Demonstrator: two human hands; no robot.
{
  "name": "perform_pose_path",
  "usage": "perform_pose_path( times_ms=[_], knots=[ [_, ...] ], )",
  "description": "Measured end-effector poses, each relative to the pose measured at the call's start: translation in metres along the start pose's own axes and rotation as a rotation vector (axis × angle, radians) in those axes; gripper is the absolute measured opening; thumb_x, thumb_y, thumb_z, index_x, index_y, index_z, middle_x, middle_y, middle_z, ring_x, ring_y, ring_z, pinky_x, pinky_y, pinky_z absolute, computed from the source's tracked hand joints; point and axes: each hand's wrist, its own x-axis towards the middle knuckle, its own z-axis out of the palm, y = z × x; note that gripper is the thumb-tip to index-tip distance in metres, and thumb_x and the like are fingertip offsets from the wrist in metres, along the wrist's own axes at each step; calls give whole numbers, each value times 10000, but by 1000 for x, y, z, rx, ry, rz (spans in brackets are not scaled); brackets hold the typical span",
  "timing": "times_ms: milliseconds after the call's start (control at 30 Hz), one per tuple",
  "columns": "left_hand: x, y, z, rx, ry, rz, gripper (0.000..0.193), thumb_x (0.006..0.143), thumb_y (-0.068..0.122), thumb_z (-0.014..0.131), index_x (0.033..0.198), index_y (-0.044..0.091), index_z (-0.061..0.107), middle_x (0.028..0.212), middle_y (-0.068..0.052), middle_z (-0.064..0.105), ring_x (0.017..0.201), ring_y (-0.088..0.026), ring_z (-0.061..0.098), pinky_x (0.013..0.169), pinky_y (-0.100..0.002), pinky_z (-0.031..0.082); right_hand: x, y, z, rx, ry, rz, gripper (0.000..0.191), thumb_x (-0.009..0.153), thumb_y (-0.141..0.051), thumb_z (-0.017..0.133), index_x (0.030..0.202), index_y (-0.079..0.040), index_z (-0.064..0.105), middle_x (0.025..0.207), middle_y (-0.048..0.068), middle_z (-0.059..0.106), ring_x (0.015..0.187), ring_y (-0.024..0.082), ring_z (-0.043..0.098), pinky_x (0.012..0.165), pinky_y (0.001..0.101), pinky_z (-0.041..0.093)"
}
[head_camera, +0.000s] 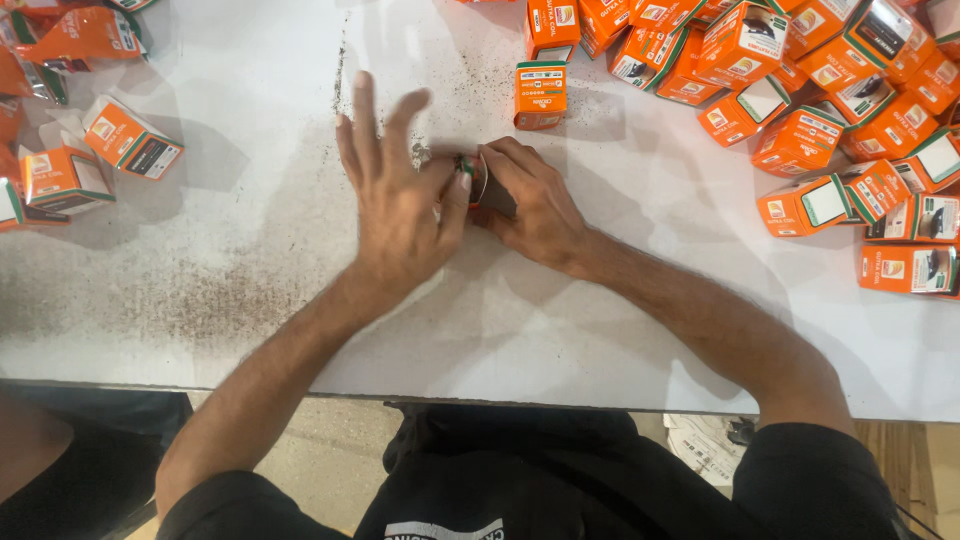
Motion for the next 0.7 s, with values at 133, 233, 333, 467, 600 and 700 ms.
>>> perform_pose_path(
  times_ms=[133,233,333,467,600,700],
  knots=[
    [7,-12,3,-441,48,-172,215,865,123,789,1033,1,733,1360,-243,435,1291,-426,460,1076,-580,441,0,2,1,-12,-3,-10,684,777,-96,904,1356,-13,550,1276,150,608,1163,376,619,971,451,531],
    [8,-23,12,-718,-115,-315,284,894,158,757,1120,-8,706,1169,-168,626,1042,-251,610,894,-419,540,-1,4,4,-18,-2,6,714,775,-77,888,1389,-9,532,1286,171,611,1163,390,614,971,458,527],
    [9,-29,24,-844,-196,-415,306,895,170,732,1132,-18,686,981,-108,743,851,-132,702,752,-319,596,-4,5,7,88,6,92,742,813,-73,861,1437,-11,463,1318,179,621,1206,378,618,1009,449,526],
    [8,-26,34,-676,-188,-497,234,866,140,692,1027,-30,680,822,-118,702,756,-147,666,678,-362,562,-10,4,9,295,2,283,651,883,-67,818,1428,-33,464,1307,119,680,1250,292,680,1045,402,569],
    [2,-27,26,-584,-119,-260,299,942,106,635,1199,-46,614,936,-113,690,834,-157,676,742,-369,559,-10,5,11,-118,50,-159,692,814,51,779,1449,5,505,1353,195,641,1315,368,592,1108,466,504],
    [-1,-37,11,-963,-350,-315,435,853,105,700,1233,-37,544,990,-117,667,826,-181,665,729,-376,586,-11,4,15,-291,17,-174,658,856,75,715,1474,35,495,1371,252,582,1280,403,578,1077,479,516]
  ],
)
